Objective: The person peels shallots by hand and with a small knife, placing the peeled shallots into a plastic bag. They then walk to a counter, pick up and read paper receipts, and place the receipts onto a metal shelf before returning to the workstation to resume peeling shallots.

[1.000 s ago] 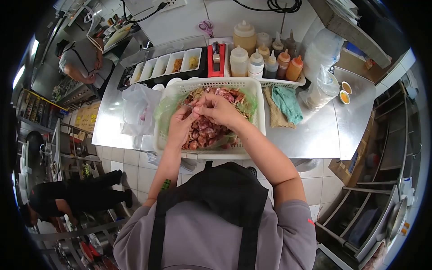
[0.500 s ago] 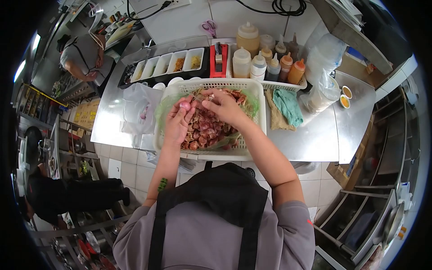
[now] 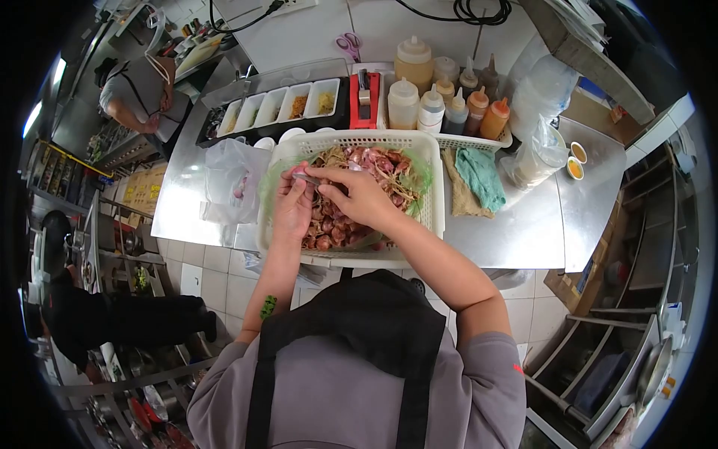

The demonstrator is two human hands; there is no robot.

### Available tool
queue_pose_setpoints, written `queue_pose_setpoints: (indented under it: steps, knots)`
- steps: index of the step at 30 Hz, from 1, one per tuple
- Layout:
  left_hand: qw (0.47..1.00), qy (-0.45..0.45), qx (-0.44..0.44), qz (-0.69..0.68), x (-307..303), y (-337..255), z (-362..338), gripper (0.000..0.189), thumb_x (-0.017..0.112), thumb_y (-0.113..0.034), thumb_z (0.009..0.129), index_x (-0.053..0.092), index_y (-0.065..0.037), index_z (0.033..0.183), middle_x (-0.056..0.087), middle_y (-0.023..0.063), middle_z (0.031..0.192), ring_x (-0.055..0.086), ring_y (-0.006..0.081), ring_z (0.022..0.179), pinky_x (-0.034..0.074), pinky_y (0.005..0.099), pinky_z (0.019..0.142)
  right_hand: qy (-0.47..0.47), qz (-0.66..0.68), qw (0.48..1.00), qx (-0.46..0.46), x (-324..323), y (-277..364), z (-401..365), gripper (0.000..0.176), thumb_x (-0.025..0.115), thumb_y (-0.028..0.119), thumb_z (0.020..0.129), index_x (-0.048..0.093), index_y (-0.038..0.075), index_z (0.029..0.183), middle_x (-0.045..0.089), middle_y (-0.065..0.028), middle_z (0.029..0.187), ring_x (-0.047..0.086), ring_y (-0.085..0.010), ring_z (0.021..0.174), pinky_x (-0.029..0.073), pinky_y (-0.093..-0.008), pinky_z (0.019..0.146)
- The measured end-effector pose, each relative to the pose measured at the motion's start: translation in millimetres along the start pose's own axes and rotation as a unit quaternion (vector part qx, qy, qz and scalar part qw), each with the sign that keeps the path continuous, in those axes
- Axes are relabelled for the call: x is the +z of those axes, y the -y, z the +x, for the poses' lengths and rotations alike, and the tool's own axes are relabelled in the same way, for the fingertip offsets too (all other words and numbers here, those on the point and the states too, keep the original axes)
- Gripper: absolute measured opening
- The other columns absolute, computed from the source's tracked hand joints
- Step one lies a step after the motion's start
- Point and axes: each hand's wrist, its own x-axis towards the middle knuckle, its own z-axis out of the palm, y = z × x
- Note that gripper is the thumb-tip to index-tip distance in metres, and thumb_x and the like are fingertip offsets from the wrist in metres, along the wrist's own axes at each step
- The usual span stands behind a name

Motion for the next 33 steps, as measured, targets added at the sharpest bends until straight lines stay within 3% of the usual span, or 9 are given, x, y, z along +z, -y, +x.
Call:
queue_pose_setpoints:
  steps: [7, 13, 15, 16, 18, 21, 28, 31, 33]
  knots:
    - [1.000, -0.008, -0.015, 0.004, 1.8, 0.4, 1.3, 0.024, 0.059, 0.002, 0.081, 0.054, -0.006, 0.103, 0.055, 0.0115, 0.114, 0.054, 0.0168, 0.104, 0.044, 0.0282, 0.092, -0.026, -0.096, 0.995, -0.013, 1.0, -1.2, 1.9, 0.028, 0.057, 0.012, 0.085, 0.058, 0.008, 0.112, 0.063, -0.0099, 0.104, 0.060, -0.0186, 0.094, 0.045, -0.0300, 0.082]
    - [1.000, -0.002, -0.018, 0.008, 5.1, -2.8, 0.5, 0.026, 0.058, 0.001, 0.082, 0.054, -0.004, 0.107, 0.054, 0.0126, 0.116, 0.053, 0.0173, 0.105, 0.044, 0.0293, 0.093, -0.008, 0.085, 0.996, 0.008, -0.7, -10.2, 2.4, 0.026, 0.055, 0.016, 0.087, 0.058, 0.007, 0.112, 0.062, -0.0080, 0.102, 0.057, -0.0204, 0.096, 0.041, -0.0319, 0.088]
    - [1.000, 0.014, -0.025, 0.004, 7.2, -4.2, -0.5, 0.026, 0.058, 0.001, 0.083, 0.054, -0.004, 0.108, 0.053, 0.0132, 0.117, 0.053, 0.0178, 0.105, 0.044, 0.0288, 0.093, 0.030, 0.132, 0.985, 0.105, -5.5, -6.2, 1.7, 0.027, 0.053, 0.016, 0.089, 0.057, 0.008, 0.114, 0.062, -0.0055, 0.081, 0.059, -0.0149, 0.072, 0.047, -0.0275, 0.067]
    - [1.000, 0.014, -0.025, 0.004, 7.8, -4.4, -0.8, 0.026, 0.058, 0.001, 0.083, 0.054, -0.004, 0.108, 0.053, 0.0132, 0.117, 0.053, 0.0178, 0.105, 0.044, 0.0288, 0.093, 0.030, 0.132, 0.985, 0.105, -8.1, -8.4, 1.3, 0.027, 0.053, 0.016, 0.089, 0.057, 0.008, 0.114, 0.062, -0.0055, 0.081, 0.059, -0.0149, 0.072, 0.047, -0.0275, 0.067]
    - [0.999, 0.019, -0.028, 0.006, 9.1, -4.8, -1.4, 0.026, 0.057, 0.000, 0.083, 0.054, -0.003, 0.109, 0.053, 0.0135, 0.118, 0.054, 0.0182, 0.105, 0.045, 0.0281, 0.092, 0.096, 0.331, 0.913, 0.218, -12.6, -13.1, 1.6, 0.029, 0.051, 0.018, 0.091, 0.055, 0.010, 0.118, 0.050, -0.0014, 0.060, 0.045, -0.0080, 0.045, 0.035, -0.0212, 0.042]
    - [0.999, 0.036, -0.037, -0.001, 11.4, -7.1, -2.5, 0.025, 0.056, -0.002, 0.084, 0.054, -0.002, 0.109, 0.053, 0.0133, 0.117, 0.055, 0.0186, 0.104, 0.045, 0.0274, 0.092, 0.077, 0.370, 0.899, 0.221, -8.6, -8.9, 0.5, 0.030, 0.049, 0.019, 0.092, 0.052, 0.010, 0.120, 0.038, 0.0029, 0.051, 0.028, -0.0032, 0.035, 0.019, -0.0193, 0.033]
    - [0.996, 0.058, -0.054, -0.042, 8.1, -7.6, -4.2, 0.025, 0.056, -0.005, 0.086, 0.053, -0.001, 0.110, 0.054, 0.0130, 0.116, 0.055, 0.0196, 0.104, 0.045, 0.0271, 0.092, 0.044, 0.390, 0.890, 0.234, -18.3, -7.9, 1.9, 0.031, 0.049, 0.020, 0.092, 0.050, 0.010, 0.122, 0.042, 0.0021, 0.054, 0.031, -0.0035, 0.036, 0.021, -0.0187, 0.034]
    - [0.999, 0.029, -0.041, -0.008, 10.9, -6.9, -5.1, 0.025, 0.055, -0.004, 0.086, 0.053, -0.002, 0.110, 0.055, 0.0127, 0.115, 0.055, 0.0197, 0.104, 0.045, 0.0279, 0.092, 0.061, 0.242, 0.943, 0.221, -20.3, -15.3, 4.0, 0.035, 0.049, 0.016, 0.091, 0.046, 0.008, 0.125, 0.053, -0.0019, 0.075, 0.047, -0.0070, 0.050, 0.037, -0.0184, 0.044]
    - [0.999, 0.022, -0.036, -0.004, 8.7, -6.5, -4.0, 0.025, 0.055, -0.003, 0.085, 0.053, -0.002, 0.111, 0.055, 0.0122, 0.115, 0.055, 0.0185, 0.103, 0.045, 0.0285, 0.092, -0.014, 0.062, 0.995, 0.072, -12.7, -27.3, 5.5, 0.035, 0.052, 0.015, 0.089, 0.048, 0.007, 0.123, 0.059, -0.0047, 0.096, 0.057, -0.0130, 0.076, 0.047, -0.0246, 0.069]
